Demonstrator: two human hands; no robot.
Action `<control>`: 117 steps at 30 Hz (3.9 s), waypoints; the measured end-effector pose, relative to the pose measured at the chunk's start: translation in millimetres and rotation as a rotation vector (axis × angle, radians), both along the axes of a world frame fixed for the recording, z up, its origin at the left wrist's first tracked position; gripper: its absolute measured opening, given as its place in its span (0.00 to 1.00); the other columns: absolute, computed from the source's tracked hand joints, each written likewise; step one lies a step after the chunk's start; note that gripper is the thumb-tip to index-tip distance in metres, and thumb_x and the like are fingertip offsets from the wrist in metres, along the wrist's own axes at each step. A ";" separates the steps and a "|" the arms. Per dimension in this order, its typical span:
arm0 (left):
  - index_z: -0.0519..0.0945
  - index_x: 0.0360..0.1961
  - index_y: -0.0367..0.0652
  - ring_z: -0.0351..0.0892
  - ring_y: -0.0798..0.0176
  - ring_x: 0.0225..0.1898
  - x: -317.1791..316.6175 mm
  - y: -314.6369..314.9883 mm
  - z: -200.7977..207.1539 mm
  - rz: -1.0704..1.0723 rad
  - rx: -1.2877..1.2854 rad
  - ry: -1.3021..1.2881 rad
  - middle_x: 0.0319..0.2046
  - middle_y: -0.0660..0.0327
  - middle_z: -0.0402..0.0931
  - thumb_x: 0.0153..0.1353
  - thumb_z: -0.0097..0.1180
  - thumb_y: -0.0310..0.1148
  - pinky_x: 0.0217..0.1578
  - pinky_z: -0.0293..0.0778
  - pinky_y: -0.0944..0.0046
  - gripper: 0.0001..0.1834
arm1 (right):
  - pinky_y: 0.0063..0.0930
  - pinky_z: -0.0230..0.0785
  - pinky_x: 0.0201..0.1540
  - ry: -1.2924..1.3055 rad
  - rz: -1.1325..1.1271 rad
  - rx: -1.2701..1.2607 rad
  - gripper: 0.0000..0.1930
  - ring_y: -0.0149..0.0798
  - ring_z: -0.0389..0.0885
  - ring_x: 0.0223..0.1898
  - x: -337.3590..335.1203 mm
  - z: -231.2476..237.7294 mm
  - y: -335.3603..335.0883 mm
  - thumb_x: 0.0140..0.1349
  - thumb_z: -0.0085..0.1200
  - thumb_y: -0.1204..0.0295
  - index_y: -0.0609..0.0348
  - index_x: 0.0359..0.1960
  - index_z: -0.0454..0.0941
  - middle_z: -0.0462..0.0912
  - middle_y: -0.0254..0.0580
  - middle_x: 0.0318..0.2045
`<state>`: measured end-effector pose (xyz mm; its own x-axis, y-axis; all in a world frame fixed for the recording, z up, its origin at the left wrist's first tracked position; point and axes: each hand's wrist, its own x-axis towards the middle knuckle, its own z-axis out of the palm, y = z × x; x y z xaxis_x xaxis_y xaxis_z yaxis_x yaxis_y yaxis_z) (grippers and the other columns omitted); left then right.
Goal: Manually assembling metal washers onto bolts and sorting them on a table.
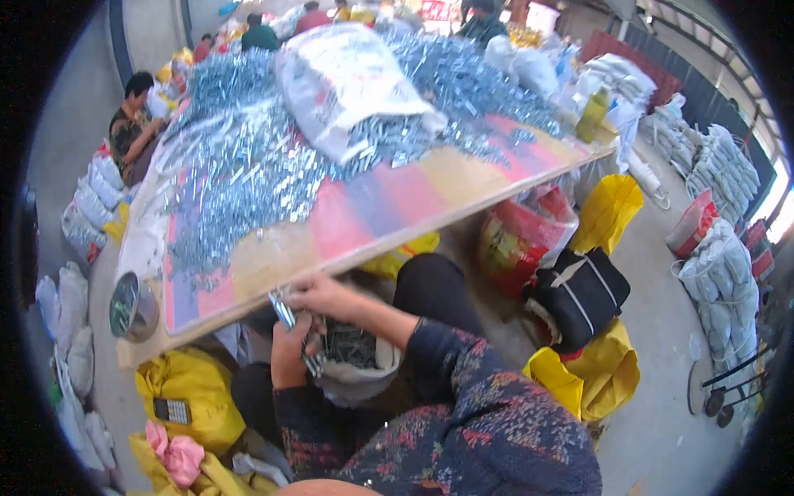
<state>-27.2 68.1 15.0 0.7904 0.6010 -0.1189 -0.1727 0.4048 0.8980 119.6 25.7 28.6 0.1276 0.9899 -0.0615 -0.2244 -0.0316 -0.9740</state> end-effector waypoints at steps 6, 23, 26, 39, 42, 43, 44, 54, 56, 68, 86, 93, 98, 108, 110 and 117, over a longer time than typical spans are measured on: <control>0.72 0.41 0.38 0.61 0.77 0.14 14.5 -0.7 2.5 -0.148 -0.064 -0.084 0.25 0.57 0.75 0.68 0.49 0.40 0.15 0.56 0.78 0.14 | 0.18 0.68 0.28 -0.078 0.093 -0.102 0.08 0.20 0.75 0.25 28.5 23.5 -3.2 0.64 0.54 0.69 0.61 0.36 0.81 0.80 0.28 0.26; 0.75 0.36 0.34 0.62 0.75 0.14 20.1 12.4 -14.6 -0.002 -0.412 -0.084 0.18 0.63 0.70 0.64 0.54 0.34 0.15 0.59 0.75 0.11 | 0.23 0.69 0.30 -0.548 -0.398 0.121 0.13 0.25 0.76 0.25 109.6 5.2 35.3 0.63 0.52 0.67 0.66 0.33 0.81 0.80 0.33 0.23; 0.75 0.35 0.34 0.60 0.75 0.13 37.5 5.3 -7.4 -0.010 -0.357 -0.041 0.17 0.65 0.68 0.63 0.54 0.34 0.14 0.56 0.74 0.11 | 0.32 0.71 0.35 -0.801 -0.839 0.011 0.18 0.39 0.80 0.30 217.7 1.1 36.0 0.61 0.50 0.62 0.66 0.42 0.78 0.82 0.47 0.27; 0.76 0.38 0.38 0.58 0.77 0.11 29.6 -2.1 -8.5 0.027 -0.432 -0.107 0.18 0.66 0.69 0.66 0.55 0.38 0.13 0.55 0.77 0.13 | 0.54 0.69 0.45 -1.620 -0.721 -0.211 0.13 0.62 0.79 0.41 260.4 -12.3 98.7 0.51 0.49 0.75 0.67 0.38 0.71 0.79 0.64 0.40; 0.76 0.39 0.38 0.59 0.76 0.11 39.6 -6.0 -16.6 -0.034 -0.346 -0.034 0.19 0.65 0.71 0.64 0.56 0.37 0.13 0.56 0.76 0.12 | 0.53 0.70 0.45 -1.615 -0.827 -0.134 0.14 0.62 0.79 0.39 255.7 -23.4 79.1 0.54 0.49 0.68 0.65 0.39 0.72 0.79 0.63 0.38; 0.77 0.38 0.38 0.60 0.75 0.11 41.1 -5.0 -15.4 -0.010 -0.346 -0.039 0.19 0.64 0.72 0.62 0.55 0.34 0.12 0.56 0.74 0.10 | 0.53 0.70 0.43 -1.526 -0.866 -0.117 0.14 0.62 0.79 0.39 263.8 -23.4 74.8 0.53 0.48 0.69 0.66 0.39 0.73 0.79 0.64 0.36; 0.78 0.36 0.37 0.61 0.75 0.11 42.4 -2.9 -22.8 -0.003 -0.317 -0.041 0.19 0.64 0.72 0.59 0.54 0.32 0.12 0.56 0.74 0.09 | 0.52 0.70 0.42 -1.438 -0.900 -0.121 0.14 0.62 0.79 0.39 276.6 -24.6 70.0 0.52 0.48 0.70 0.67 0.38 0.74 0.80 0.64 0.34; 0.77 0.35 0.35 0.61 0.78 0.13 35.3 14.7 -22.3 0.088 -0.300 0.013 0.20 0.65 0.72 0.62 0.57 0.34 0.12 0.55 0.78 0.10 | 0.24 0.79 0.40 0.177 -0.148 0.152 0.14 0.41 0.85 0.37 157.3 9.0 33.9 0.66 0.50 0.74 0.69 0.51 0.72 0.82 0.48 0.38; 0.77 0.34 0.35 0.61 0.78 0.13 35.0 7.6 -19.6 0.088 -0.290 0.032 0.20 0.65 0.72 0.62 0.58 0.33 0.12 0.55 0.79 0.10 | 0.22 0.78 0.37 0.171 -0.192 0.165 0.13 0.38 0.85 0.35 149.7 -2.8 31.0 0.66 0.50 0.73 0.68 0.49 0.74 0.83 0.46 0.36; 0.77 0.34 0.36 0.61 0.78 0.15 17.5 8.8 -17.0 0.157 -0.273 0.010 0.19 0.65 0.71 0.61 0.59 0.32 0.12 0.55 0.80 0.09 | 0.40 0.72 0.36 -1.550 -0.563 0.247 0.12 0.49 0.82 0.33 102.6 -16.4 45.3 0.63 0.53 0.62 0.56 0.38 0.81 0.84 0.47 0.33; 0.78 0.30 0.37 0.59 0.79 0.11 -7.0 7.9 -18.9 0.081 -0.106 0.070 0.16 0.68 0.70 0.60 0.59 0.34 0.11 0.51 0.78 0.10 | 0.21 0.59 0.31 -0.758 -0.119 0.141 0.15 0.22 0.64 0.25 92.8 21.2 37.2 0.66 0.52 0.60 0.60 0.30 0.81 0.71 0.23 0.21; 0.80 0.34 0.34 0.64 0.77 0.14 -12.4 12.4 -11.1 0.305 -0.099 0.041 0.20 0.63 0.75 0.57 0.63 0.31 0.13 0.54 0.78 0.10 | 0.15 0.61 0.27 -0.319 0.210 0.004 0.15 0.21 0.71 0.24 61.1 33.4 69.1 0.60 0.59 0.59 0.58 0.40 0.83 0.79 0.28 0.24; 0.80 0.38 0.33 0.70 0.76 0.19 -29.7 26.6 -18.5 0.382 -0.254 -0.219 0.26 0.57 0.79 0.56 0.66 0.33 0.13 0.59 0.79 0.14 | 0.15 0.62 0.25 -0.402 0.378 -0.140 0.14 0.20 0.71 0.21 -8.0 20.5 62.7 0.63 0.56 0.59 0.58 0.37 0.83 0.80 0.30 0.22; 0.77 0.45 0.34 0.65 0.76 0.14 -35.0 34.2 -14.7 0.496 -0.395 -0.187 0.23 0.61 0.75 0.60 0.62 0.35 0.12 0.58 0.79 0.17 | 0.42 0.73 0.42 -1.375 -0.234 0.288 0.17 0.48 0.83 0.36 -3.1 -15.0 194.7 0.61 0.53 0.56 0.55 0.42 0.81 0.82 0.44 0.33; 0.76 0.44 0.36 0.65 0.76 0.12 -35.5 33.8 -14.9 0.498 -0.353 -0.147 0.24 0.61 0.75 0.61 0.60 0.35 0.10 0.59 0.80 0.15 | 0.44 0.74 0.41 -1.517 -0.334 0.343 0.14 0.52 0.81 0.37 -10.0 -26.5 199.1 0.59 0.54 0.59 0.53 0.39 0.81 0.80 0.47 0.36; 0.76 0.44 0.34 0.66 0.76 0.14 -30.8 34.2 -19.6 0.522 -0.380 -0.125 0.24 0.61 0.75 0.62 0.60 0.35 0.10 0.58 0.80 0.15 | 0.47 0.71 0.42 -1.362 -0.477 0.367 0.12 0.57 0.79 0.37 -9.3 -38.8 201.6 0.59 0.54 0.62 0.57 0.33 0.80 0.81 0.51 0.34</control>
<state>-58.0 102.3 -4.6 0.4283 0.8433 -0.3246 -0.5259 0.5248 0.6694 110.3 227.3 -10.2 0.1888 0.7728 0.6059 0.9241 0.0689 -0.3759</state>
